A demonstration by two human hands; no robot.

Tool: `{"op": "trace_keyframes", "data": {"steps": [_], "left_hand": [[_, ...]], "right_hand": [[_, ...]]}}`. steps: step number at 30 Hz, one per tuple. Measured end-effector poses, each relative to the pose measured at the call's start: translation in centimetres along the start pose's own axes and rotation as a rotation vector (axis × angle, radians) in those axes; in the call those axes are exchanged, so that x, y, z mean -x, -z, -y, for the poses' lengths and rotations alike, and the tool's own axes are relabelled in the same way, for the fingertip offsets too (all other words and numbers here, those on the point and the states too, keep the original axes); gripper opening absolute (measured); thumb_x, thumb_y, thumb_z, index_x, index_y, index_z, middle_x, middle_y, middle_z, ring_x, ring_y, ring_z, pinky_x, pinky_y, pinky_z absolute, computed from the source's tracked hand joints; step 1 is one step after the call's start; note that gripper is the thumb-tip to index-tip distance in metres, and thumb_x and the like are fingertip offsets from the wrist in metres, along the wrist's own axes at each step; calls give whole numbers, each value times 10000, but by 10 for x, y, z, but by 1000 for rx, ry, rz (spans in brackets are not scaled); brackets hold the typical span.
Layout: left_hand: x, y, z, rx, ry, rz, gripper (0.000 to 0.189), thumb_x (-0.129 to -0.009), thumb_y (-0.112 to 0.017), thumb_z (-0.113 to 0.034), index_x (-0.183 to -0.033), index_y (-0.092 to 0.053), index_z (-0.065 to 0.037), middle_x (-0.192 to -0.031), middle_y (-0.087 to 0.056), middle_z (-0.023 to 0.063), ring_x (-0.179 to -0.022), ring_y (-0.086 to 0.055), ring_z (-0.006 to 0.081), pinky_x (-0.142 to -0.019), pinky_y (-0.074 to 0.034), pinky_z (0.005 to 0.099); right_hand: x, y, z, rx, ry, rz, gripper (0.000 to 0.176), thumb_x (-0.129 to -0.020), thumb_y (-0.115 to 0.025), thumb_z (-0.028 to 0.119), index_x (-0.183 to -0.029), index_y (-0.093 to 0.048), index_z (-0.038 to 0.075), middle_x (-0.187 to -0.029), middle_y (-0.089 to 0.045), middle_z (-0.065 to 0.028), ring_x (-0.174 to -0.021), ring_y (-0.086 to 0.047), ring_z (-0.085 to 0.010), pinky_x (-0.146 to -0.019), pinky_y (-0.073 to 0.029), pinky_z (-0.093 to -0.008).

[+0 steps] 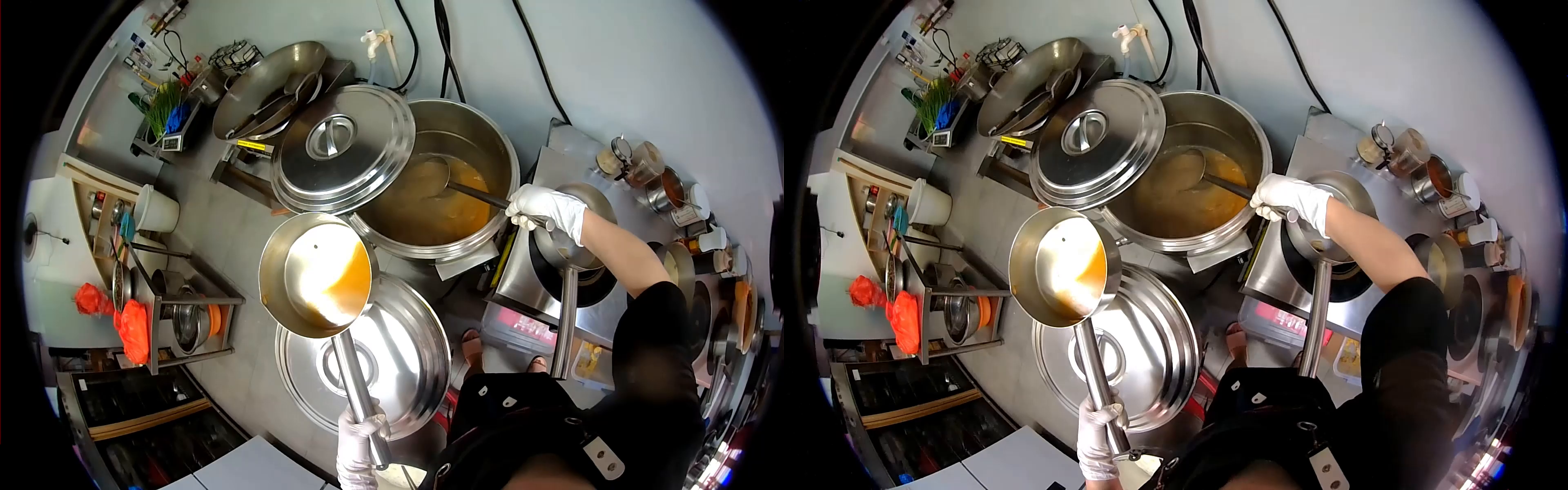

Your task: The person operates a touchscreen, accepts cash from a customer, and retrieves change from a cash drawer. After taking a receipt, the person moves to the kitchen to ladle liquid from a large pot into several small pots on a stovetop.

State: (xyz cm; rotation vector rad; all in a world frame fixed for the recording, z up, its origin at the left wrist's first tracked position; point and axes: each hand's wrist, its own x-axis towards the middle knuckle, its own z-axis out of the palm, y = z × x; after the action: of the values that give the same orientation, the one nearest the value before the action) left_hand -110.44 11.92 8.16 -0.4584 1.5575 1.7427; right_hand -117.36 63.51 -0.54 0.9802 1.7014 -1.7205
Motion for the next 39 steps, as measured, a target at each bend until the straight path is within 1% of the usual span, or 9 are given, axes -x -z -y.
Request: {"op": "trace_keyframes", "data": {"steps": [9,16,19,20,27,29,32,35,39], "left_hand": [[-6,-10,-3,-87,36,57,346,-758,-643,-19,-1066,-510,67,-701,-573,83,-527,-569,162,-490,-463,264],[-17,-16,5,-80,25,95,361,-757,-633,18,-1092,-506,62,-766,-592,106,-559,-575,166,-505,-473,281],[-22,-24,6,-108,42,112,365,-762,-620,16,-1108,-509,59,-784,-597,109,-580,-574,167,-520,-482,287],[-22,-29,4,-116,22,109,342,-756,-632,12,-1073,-515,66,-751,-592,101,-564,-572,174,-520,-481,291],[-42,-50,8,-216,19,164,289,-780,-646,-14,-1027,-527,77,-729,-597,92,-552,-572,164,-518,-479,288],[-44,-64,3,-276,51,219,262,-795,-616,-30,-1039,-554,44,-689,-596,64,-572,-566,141,-552,-461,247],[-52,-82,9,-231,17,260,163,-812,-615,-58,-952,-565,10,-648,-573,44,-544,-552,125,-492,-449,248],[-71,-91,18,-239,23,296,146,-810,-622,-59,-932,-562,-4,-649,-567,38,-527,-544,129,-487,-451,249],[-74,-125,12,-186,31,310,145,-796,-659,-39,-899,-561,-9,-653,-556,27,-524,-546,122,-487,-454,243]], "right_hand": [[97,13,-10,128,24,-85,154,-894,-531,70,-758,-566,6,-564,-510,-16,-409,-465,-101,-353,-344,-239],[185,20,-20,-135,72,-59,43,-920,-491,41,-893,-508,12,-686,-506,-24,-454,-435,-52,-355,-355,-195],[216,28,-34,-240,109,-30,35,-926,-493,41,-916,-503,8,-683,-503,-27,-440,-421,-44,-342,-349,-196],[232,25,-32,-262,103,-38,30,-925,-498,37,-934,-498,9,-684,-499,-31,-431,-413,-41,-325,-335,-194],[331,14,-35,-276,155,-64,227,-912,-483,15,-1130,-505,-42,-689,-498,-21,-399,-398,-34,-300,-309,-186],[355,8,-35,-273,184,-88,313,-899,-481,-1,-1209,-500,-45,-683,-497,-21,-390,-394,-35,-299,-310,-187],[385,1,-37,-322,218,-123,314,-889,-502,-20,-1201,-528,-50,-673,-512,-32,-383,-409,-43,-302,-315,-186],[406,-8,-39,-375,263,-128,352,-869,-535,-42,-1221,-530,-53,-652,-523,-42,-380,-422,-44,-308,-319,-182],[420,-16,-41,-305,253,-149,422,-855,-555,-46,-1274,-507,-45,-679,-536,-47,-395,-423,-44,-320,-321,-186]]}}
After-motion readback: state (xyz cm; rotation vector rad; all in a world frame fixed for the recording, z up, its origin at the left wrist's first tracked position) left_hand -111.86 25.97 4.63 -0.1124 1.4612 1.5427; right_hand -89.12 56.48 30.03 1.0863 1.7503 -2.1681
